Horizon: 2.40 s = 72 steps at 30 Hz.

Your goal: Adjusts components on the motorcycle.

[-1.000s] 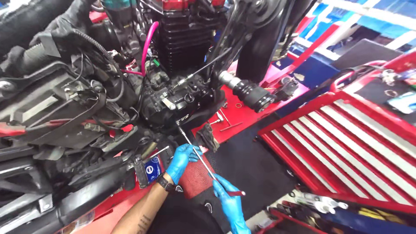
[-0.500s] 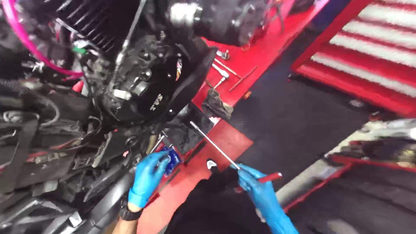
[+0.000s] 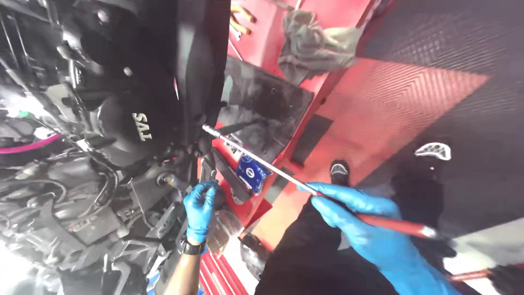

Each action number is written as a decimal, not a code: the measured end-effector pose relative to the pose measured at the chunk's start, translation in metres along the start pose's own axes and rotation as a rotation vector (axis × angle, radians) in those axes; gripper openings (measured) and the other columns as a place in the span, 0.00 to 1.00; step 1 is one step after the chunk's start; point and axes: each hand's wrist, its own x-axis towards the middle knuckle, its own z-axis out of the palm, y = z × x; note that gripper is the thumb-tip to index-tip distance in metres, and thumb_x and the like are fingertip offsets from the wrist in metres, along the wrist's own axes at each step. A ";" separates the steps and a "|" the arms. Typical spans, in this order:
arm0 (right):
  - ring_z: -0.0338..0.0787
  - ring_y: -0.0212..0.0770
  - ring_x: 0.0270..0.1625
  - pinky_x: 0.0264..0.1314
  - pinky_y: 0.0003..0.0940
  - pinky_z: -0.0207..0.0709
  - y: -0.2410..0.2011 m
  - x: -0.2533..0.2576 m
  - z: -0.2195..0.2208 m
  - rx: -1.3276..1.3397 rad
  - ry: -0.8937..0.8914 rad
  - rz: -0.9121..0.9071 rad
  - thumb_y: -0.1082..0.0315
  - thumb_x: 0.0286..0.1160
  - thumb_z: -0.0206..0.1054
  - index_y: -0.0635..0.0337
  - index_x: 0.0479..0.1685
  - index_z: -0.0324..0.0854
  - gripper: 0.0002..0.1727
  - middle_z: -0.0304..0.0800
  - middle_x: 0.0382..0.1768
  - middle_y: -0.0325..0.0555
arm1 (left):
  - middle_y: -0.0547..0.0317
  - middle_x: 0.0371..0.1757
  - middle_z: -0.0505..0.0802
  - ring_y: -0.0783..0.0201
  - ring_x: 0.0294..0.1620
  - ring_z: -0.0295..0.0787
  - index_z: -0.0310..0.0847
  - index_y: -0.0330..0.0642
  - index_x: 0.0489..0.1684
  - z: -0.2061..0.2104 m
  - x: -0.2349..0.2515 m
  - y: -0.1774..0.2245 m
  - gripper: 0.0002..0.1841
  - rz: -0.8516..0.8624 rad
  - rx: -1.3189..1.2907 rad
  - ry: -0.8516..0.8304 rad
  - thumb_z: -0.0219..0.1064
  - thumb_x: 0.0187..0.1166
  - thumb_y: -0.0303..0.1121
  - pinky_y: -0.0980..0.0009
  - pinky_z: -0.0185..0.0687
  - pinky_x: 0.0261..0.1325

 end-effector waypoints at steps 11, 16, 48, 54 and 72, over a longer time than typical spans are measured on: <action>0.85 0.16 0.32 0.35 0.11 0.80 0.078 -0.008 0.023 0.143 0.107 -0.162 0.72 0.79 0.65 0.59 0.57 0.91 0.13 0.95 0.39 0.29 | 0.58 0.41 0.98 0.67 0.43 0.96 0.90 0.34 0.44 0.003 0.004 -0.001 0.12 -0.042 0.013 -0.062 0.64 0.85 0.33 0.71 0.94 0.51; 0.85 0.16 0.32 0.35 0.11 0.80 0.113 -0.026 0.030 0.178 0.180 -0.167 0.71 0.79 0.66 0.53 0.57 0.92 0.13 0.94 0.38 0.26 | 0.54 0.42 0.98 0.62 0.43 0.97 0.89 0.34 0.43 0.001 0.002 -0.009 0.13 0.027 -0.139 -0.069 0.59 0.88 0.32 0.66 0.94 0.52; 0.82 0.19 0.29 0.32 0.17 0.78 0.087 -0.006 -0.019 0.150 0.097 0.108 0.74 0.82 0.61 0.54 0.63 0.87 0.17 0.90 0.32 0.25 | 0.64 0.37 0.97 0.69 0.40 0.95 0.92 0.47 0.39 0.000 0.002 -0.004 0.15 -0.028 -0.159 0.008 0.62 0.88 0.44 0.72 0.93 0.48; 0.86 0.20 0.34 0.37 0.18 0.82 -0.006 -0.013 0.008 -0.136 -0.027 0.021 0.71 0.80 0.66 0.56 0.60 0.90 0.14 0.95 0.40 0.32 | 0.65 0.33 0.95 0.75 0.35 0.93 0.91 0.41 0.34 -0.002 0.002 -0.007 0.15 -0.036 -0.055 0.061 0.64 0.84 0.40 0.75 0.92 0.42; 0.82 0.18 0.25 0.27 0.14 0.77 -0.147 0.035 0.054 -0.702 -0.091 -0.060 0.68 0.76 0.68 0.57 0.53 0.92 0.12 0.92 0.31 0.28 | 0.54 0.34 0.95 0.54 0.39 0.94 0.93 0.43 0.38 -0.005 0.005 0.003 0.23 -0.218 0.072 0.075 0.65 0.80 0.56 0.47 0.89 0.48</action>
